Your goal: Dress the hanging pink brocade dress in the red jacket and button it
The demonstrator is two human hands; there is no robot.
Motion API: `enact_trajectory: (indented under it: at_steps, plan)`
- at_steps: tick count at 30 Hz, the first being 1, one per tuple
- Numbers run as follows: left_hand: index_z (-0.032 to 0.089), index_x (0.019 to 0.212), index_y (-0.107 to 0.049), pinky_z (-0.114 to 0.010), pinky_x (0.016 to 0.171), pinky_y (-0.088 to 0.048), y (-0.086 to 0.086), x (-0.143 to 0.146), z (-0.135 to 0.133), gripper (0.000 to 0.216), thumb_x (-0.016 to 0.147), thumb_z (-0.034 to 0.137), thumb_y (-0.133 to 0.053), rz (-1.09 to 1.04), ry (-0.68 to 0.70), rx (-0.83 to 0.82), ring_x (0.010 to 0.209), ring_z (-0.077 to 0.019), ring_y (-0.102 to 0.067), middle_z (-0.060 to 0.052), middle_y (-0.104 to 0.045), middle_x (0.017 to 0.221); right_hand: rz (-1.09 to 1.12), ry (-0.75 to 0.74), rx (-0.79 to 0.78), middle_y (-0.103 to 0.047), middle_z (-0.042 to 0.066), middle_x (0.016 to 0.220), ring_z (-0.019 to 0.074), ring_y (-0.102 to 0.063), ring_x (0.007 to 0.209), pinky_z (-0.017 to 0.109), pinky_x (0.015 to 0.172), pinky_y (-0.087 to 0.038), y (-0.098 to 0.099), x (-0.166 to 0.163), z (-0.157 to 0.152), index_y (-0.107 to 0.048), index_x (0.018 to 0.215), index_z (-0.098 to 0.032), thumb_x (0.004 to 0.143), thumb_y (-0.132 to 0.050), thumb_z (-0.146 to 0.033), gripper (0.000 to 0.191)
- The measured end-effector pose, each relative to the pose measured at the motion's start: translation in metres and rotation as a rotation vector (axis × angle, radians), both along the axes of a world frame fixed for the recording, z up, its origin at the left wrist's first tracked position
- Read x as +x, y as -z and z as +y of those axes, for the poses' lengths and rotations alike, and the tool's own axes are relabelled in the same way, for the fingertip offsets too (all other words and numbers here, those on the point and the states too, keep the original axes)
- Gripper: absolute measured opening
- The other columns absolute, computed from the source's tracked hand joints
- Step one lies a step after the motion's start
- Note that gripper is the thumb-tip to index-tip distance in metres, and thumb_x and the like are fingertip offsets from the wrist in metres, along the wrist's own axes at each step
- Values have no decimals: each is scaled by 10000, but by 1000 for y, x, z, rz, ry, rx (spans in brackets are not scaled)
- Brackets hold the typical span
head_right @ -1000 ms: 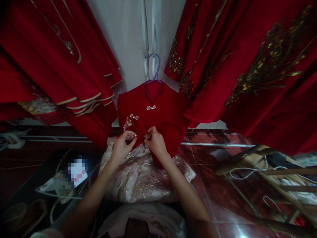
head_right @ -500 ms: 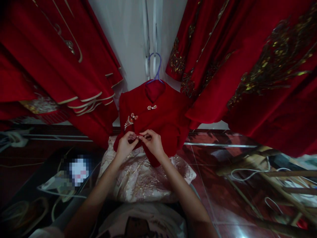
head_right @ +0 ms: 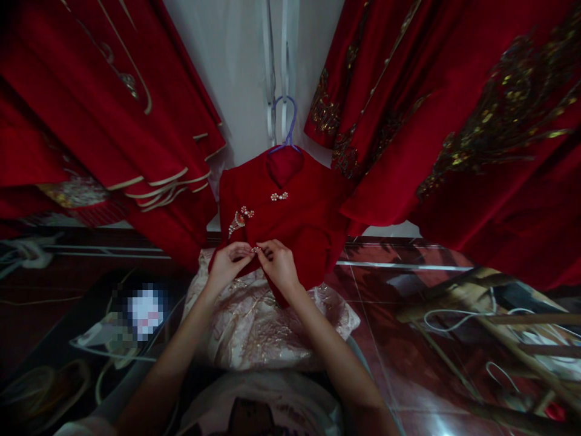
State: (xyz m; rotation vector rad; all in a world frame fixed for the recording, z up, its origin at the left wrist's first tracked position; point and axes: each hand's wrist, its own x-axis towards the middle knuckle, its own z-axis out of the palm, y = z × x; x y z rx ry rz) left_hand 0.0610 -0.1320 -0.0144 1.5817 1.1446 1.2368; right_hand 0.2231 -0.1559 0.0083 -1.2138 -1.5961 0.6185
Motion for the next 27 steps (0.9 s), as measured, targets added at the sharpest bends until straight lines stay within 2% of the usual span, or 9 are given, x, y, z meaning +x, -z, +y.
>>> enact_trajectory:
  at_steps: [9, 14, 17, 19, 22, 27]
  plan:
    - [148, 832, -705, -326, 764, -584, 1, -1, 3, 184, 678, 247, -695, -10, -21, -76, 740, -172, -704, -71, -747, 833, -11, 54, 31, -660, 50, 879, 122, -626, 706, 238, 666, -553, 9, -7, -3, -707, 990, -183, 883, -563, -265, 197]
    - [174, 838, -694, -324, 749, -579, -3, -6, 6, 141, 715, 241, -676, 97, 52, -28, 733, -170, -697, -41, -735, 802, 6, 65, -12, -666, 50, 872, 124, -636, 701, 233, 642, -554, 11, -4, 1, -714, 968, -184, 866, -587, -282, 190]
    - [182, 922, -656, -313, 791, -559, -12, -9, 5, 181, 743, 205, -653, 185, 70, 79, 814, -154, -674, -40, -708, 902, -22, 22, -52, -685, 51, 924, 120, -649, 703, 235, 667, -554, 0, 6, 4, -716, 994, -192, 846, -615, -273, 196]
    - [187, 962, -628, -310, 808, -538, -19, -11, 3, 209, 755, 197, -653, 253, -17, 181, 849, -152, -643, -44, -676, 956, -40, 30, -47, -689, 55, 980, 115, -652, 709, 239, 689, -551, -12, 15, 3, -710, 1034, -203, 855, -603, -265, 218]
    - [197, 920, -618, -318, 815, -508, -29, -13, -1, 158, 779, 246, -670, 352, -107, 282, 852, -162, -609, -38, -646, 934, -25, 62, -24, -687, 65, 1004, 122, -652, 728, 235, 661, -539, -31, 27, 0, -701, 1048, -209, 895, -546, -294, 234]
    - [217, 924, -654, -343, 837, -487, -30, -13, -4, 131, 804, 265, -675, 475, -8, 290, 876, -185, -608, -34, -662, 924, 50, 51, -21, -701, 63, 979, 143, -669, 767, 236, 643, -533, -45, 33, -6, -690, 1020, -209, 905, -534, -349, 240]
